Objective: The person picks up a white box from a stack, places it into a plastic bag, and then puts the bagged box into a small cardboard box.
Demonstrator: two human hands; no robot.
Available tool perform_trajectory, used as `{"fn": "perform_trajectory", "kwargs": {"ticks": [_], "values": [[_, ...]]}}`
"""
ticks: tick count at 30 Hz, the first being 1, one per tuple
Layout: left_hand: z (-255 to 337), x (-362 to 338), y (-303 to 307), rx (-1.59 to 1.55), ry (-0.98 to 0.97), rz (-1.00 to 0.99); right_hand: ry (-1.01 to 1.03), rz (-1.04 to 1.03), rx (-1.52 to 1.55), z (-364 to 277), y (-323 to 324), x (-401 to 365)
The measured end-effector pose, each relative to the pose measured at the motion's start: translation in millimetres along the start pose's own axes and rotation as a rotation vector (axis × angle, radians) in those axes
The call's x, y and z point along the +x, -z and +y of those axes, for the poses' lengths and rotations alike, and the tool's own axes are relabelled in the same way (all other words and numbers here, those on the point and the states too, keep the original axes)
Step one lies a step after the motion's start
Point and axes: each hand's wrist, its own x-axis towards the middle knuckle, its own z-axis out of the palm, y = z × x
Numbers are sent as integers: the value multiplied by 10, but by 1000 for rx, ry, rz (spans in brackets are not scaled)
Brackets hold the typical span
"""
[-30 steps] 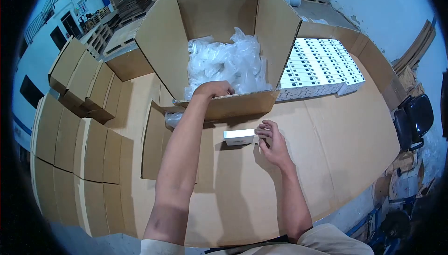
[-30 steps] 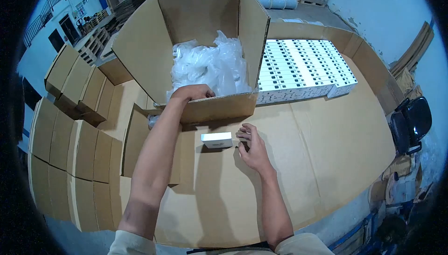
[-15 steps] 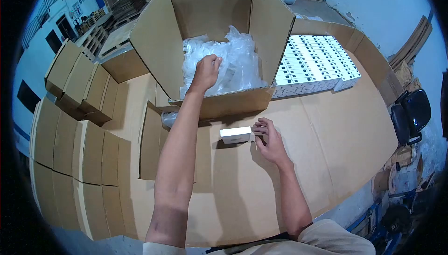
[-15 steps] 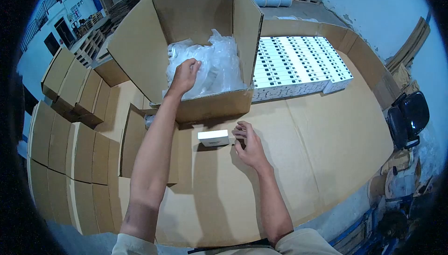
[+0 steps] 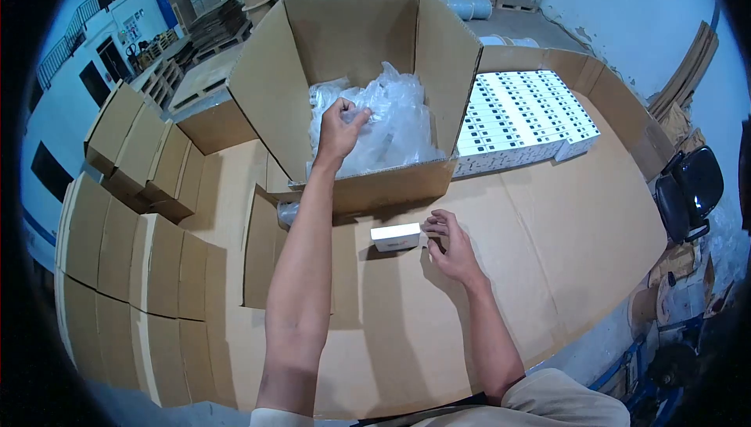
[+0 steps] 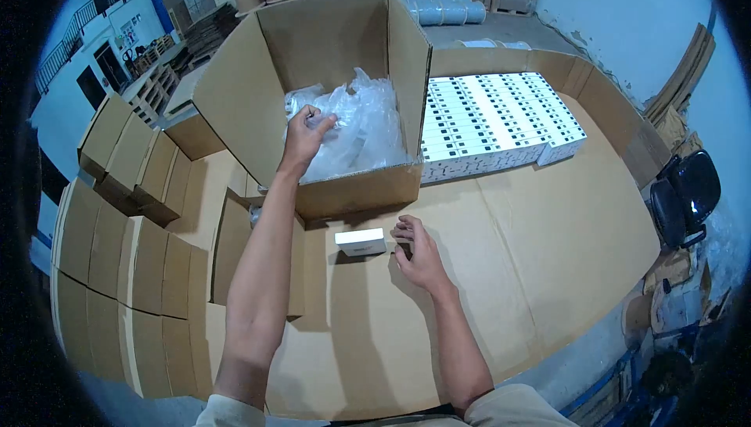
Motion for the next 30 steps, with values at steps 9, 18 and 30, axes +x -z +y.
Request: {"fn": "perform_trajectory", "kwargs": {"ticks": [9,18,30], "values": [[592,-272,156,-694,5,7,54,94,16,52,-52,-83],[921,-1591,186,-643,2,107,-11,242,212,55,-130,-409],[-195,-3249,-174,-357,350,-150,40,24,400,-234,-330,-637]]}}
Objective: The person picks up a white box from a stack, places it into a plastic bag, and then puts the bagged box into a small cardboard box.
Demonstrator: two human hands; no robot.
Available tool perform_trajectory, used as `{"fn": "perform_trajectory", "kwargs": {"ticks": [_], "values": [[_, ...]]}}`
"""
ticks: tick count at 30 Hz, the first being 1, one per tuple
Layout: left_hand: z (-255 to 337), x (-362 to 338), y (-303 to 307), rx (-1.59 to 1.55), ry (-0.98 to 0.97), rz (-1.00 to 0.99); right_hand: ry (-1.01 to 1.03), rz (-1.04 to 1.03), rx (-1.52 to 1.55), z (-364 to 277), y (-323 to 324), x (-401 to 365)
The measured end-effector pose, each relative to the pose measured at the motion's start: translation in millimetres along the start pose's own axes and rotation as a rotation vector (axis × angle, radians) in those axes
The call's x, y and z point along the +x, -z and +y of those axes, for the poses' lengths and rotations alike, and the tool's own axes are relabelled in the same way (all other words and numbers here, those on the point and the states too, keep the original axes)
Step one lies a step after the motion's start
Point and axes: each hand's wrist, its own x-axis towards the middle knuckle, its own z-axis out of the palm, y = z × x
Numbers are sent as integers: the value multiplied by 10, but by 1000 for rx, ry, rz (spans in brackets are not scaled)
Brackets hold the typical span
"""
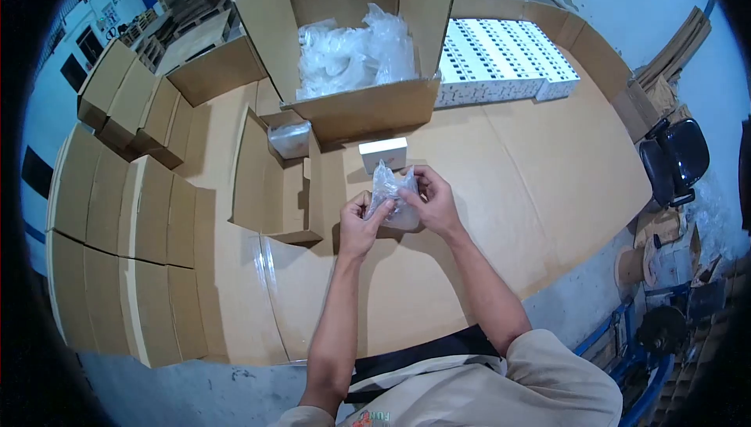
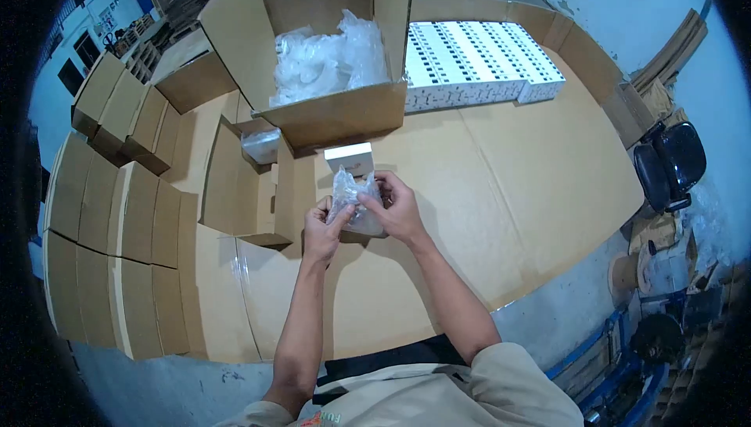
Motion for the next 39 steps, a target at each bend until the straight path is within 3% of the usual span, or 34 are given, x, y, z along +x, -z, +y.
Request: {"fn": "perform_trajectory", "kwargs": {"ticks": [3,6,9,13,18,21,25,27,31,34,39], "values": [[58,-19,-29,-24,41,-35,-44,38,-102,71,15,11],[278,-20,-218,-286,-8,140,17,-17,-211,-35,43,59],[300,16,-162,-81,38,117,79,-76,-271,-25,3,39],[112,83,-178,285,-68,311,19,-113,-340,-107,-47,6],[129,97,-132,297,-152,495,-102,-20,-110,8,21,57],[173,90,-143,317,-240,490,-141,0,-1,17,12,65],[210,53,-192,192,-173,418,-139,-43,83,-38,-43,55],[205,30,-185,202,-116,342,-131,27,105,14,-43,54],[165,59,-182,202,-206,397,-186,205,272,68,-21,78],[207,67,-169,222,-245,481,-227,96,248,-38,-48,54],[213,111,-164,326,-347,618,-157,-53,-125,14,-99,21]]}}
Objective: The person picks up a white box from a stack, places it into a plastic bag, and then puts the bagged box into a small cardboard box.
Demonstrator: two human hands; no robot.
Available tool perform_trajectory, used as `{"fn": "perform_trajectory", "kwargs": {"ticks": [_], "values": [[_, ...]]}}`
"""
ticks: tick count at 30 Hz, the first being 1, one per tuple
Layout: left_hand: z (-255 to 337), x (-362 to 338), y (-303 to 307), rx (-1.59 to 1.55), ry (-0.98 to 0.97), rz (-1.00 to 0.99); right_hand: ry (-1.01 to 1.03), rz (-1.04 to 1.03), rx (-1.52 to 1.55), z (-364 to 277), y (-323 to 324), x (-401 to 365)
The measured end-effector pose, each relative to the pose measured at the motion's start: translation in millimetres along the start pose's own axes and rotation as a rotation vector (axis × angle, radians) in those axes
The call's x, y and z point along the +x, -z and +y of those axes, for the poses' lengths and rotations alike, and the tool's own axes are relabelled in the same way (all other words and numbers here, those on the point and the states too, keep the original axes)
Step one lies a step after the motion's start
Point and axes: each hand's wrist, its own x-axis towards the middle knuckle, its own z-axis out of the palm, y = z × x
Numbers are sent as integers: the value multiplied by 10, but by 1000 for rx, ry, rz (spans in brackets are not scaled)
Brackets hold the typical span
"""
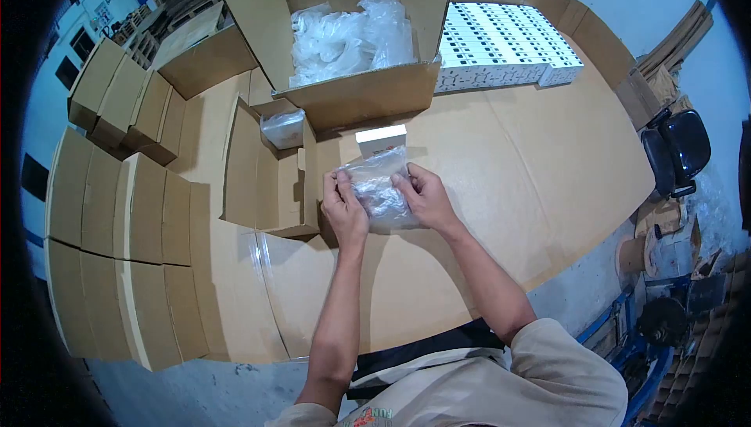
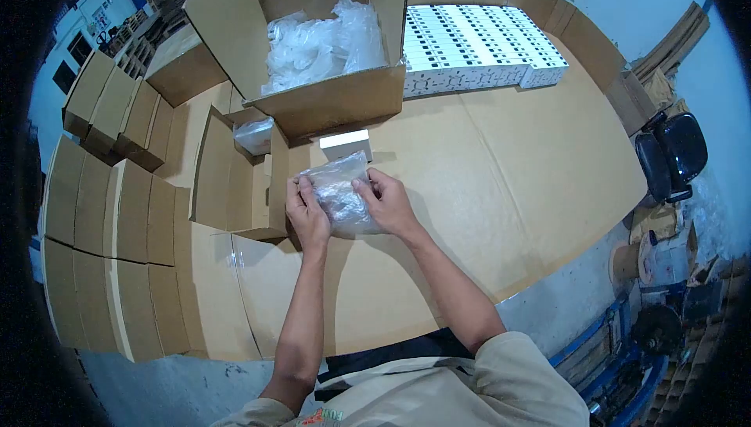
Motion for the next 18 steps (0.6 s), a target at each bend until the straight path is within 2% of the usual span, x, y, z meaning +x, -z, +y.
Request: {"fn": "perform_trajectory", "kwargs": {"ticks": [4,6,9,12,13,16,18], "values": [[94,-18,30,25,55,-12,110,130,-17,27,12,24],[96,-35,12,10,65,-17,98,154,-94,-1,58,14],[68,-82,10,-89,251,-168,65,211,-132,49,98,26],[-7,-173,-98,-189,95,-208,92,260,-92,50,81,44],[7,-176,-91,-182,110,-204,113,274,-72,3,58,48],[42,-171,-84,-150,108,-179,-23,119,-106,-252,11,-58],[21,-121,-77,-114,44,-143,35,128,-91,-181,28,-47]]}}
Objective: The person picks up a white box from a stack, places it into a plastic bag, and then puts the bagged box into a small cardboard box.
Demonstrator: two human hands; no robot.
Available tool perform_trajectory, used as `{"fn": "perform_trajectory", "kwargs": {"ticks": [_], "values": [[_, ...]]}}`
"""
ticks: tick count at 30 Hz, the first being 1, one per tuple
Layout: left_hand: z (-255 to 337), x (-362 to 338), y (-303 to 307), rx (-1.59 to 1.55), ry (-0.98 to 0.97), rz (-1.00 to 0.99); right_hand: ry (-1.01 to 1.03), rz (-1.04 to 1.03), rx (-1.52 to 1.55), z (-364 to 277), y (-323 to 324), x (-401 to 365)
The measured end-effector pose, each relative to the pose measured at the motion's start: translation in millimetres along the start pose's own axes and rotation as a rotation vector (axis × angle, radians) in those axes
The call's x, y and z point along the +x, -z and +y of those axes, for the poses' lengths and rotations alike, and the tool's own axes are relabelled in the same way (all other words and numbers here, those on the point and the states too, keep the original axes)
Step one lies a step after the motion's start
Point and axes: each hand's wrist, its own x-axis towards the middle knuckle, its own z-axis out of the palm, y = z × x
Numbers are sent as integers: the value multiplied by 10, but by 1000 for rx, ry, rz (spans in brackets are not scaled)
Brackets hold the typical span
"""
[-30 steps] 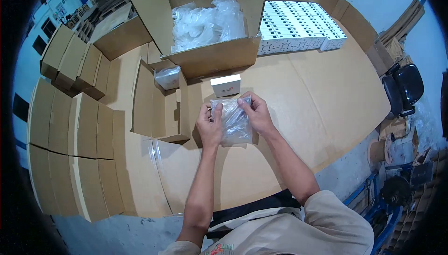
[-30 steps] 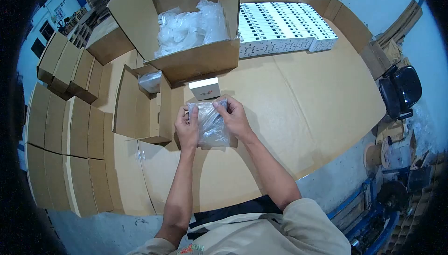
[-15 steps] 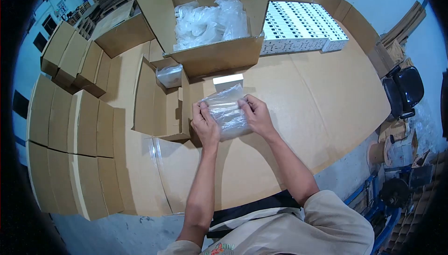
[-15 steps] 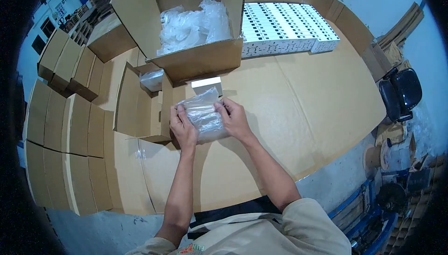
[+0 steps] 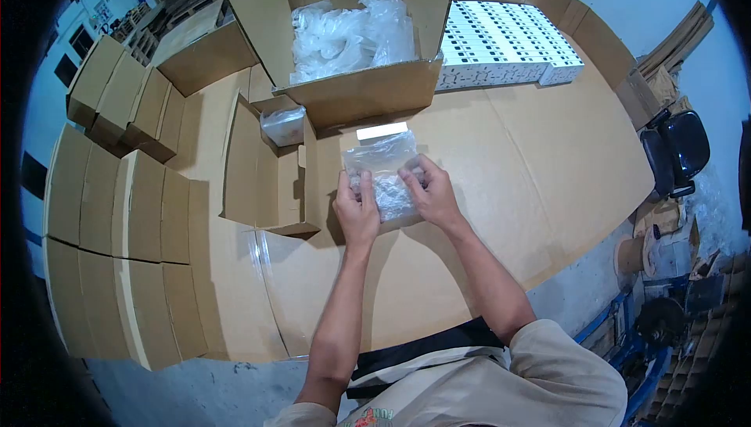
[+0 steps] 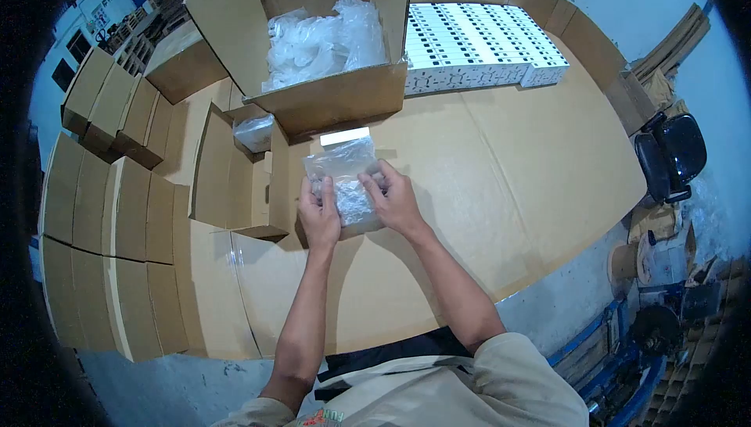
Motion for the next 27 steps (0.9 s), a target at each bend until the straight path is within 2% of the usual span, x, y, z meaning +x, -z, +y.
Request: {"fn": "perform_trajectory", "kwargs": {"ticks": [3,6,9,11,13,15,17,19,21,22,25,27], "values": [[85,43,128,-2,207,-78,55,38,-8,159,74,70],[-10,60,188,12,219,-96,52,89,15,245,179,111],[109,30,174,-86,104,-40,19,101,136,289,272,169],[162,89,191,267,-305,-9,-5,66,192,311,333,179],[219,96,215,480,-540,-41,-27,4,201,317,392,163],[270,68,252,557,-603,-131,-102,-92,205,287,418,154],[261,104,268,529,-666,-116,-171,-133,252,214,467,128],[201,87,257,411,-446,-130,-233,-122,341,-5,540,96],[69,25,238,199,53,-161,-119,-68,487,-17,467,115],[62,22,164,4,129,-96,-61,-77,489,-2,427,123],[24,42,132,-81,211,-104,115,-174,353,59,304,125],[9,24,122,-77,231,-133,-60,-138,237,26,210,42]]}}
